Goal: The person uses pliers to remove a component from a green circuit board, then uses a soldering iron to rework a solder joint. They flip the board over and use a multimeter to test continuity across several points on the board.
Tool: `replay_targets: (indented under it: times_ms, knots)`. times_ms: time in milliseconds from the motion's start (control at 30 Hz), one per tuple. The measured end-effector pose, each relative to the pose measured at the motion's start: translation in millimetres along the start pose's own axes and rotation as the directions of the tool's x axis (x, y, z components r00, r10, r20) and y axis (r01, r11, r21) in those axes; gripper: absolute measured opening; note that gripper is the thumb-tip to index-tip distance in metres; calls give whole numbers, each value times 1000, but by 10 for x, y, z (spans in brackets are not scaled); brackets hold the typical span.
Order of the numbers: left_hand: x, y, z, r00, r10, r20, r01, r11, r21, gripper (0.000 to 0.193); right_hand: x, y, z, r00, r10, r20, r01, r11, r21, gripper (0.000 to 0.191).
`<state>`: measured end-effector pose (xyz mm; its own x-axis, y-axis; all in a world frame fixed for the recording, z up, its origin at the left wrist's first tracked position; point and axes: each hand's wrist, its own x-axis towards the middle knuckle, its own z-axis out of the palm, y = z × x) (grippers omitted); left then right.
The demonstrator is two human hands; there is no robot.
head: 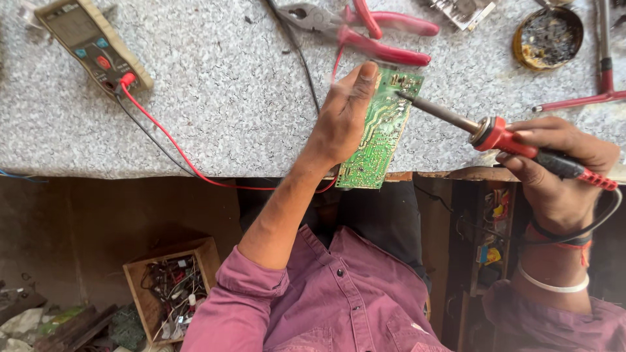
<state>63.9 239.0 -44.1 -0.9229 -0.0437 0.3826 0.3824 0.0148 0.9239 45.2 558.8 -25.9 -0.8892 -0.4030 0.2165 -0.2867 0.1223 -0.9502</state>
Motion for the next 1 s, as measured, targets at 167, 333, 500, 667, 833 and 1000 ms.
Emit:
replay_targets:
  times_ms: [167,333,500,667,833,1000]
  knots:
    - [-1,-99,-9,953,-303,-13,303,953,-18,65,14,32,-43,999,-20,34,24,993,-113,21]
    - [-19,-180,-29,952,-305,-9,305,952,-5,66,-39,35,-43,997,-31,71,44,983,-181,21]
    - [-23,-200,-42,944,-330,2,330,944,13,67,-80,81,0,998,-13,55,22,985,-169,20]
    - [-34,-219,-70,950,-313,6,313,950,10,65,-83,158,61,999,-36,36,40,992,-116,21]
    - [-39,-233,-88,951,-308,6,308,951,6,64,-104,200,106,999,-33,12,34,997,-65,24]
    - [-31,-238,-91,952,-307,4,307,951,-19,62,-116,267,98,998,-56,3,56,997,-46,24]
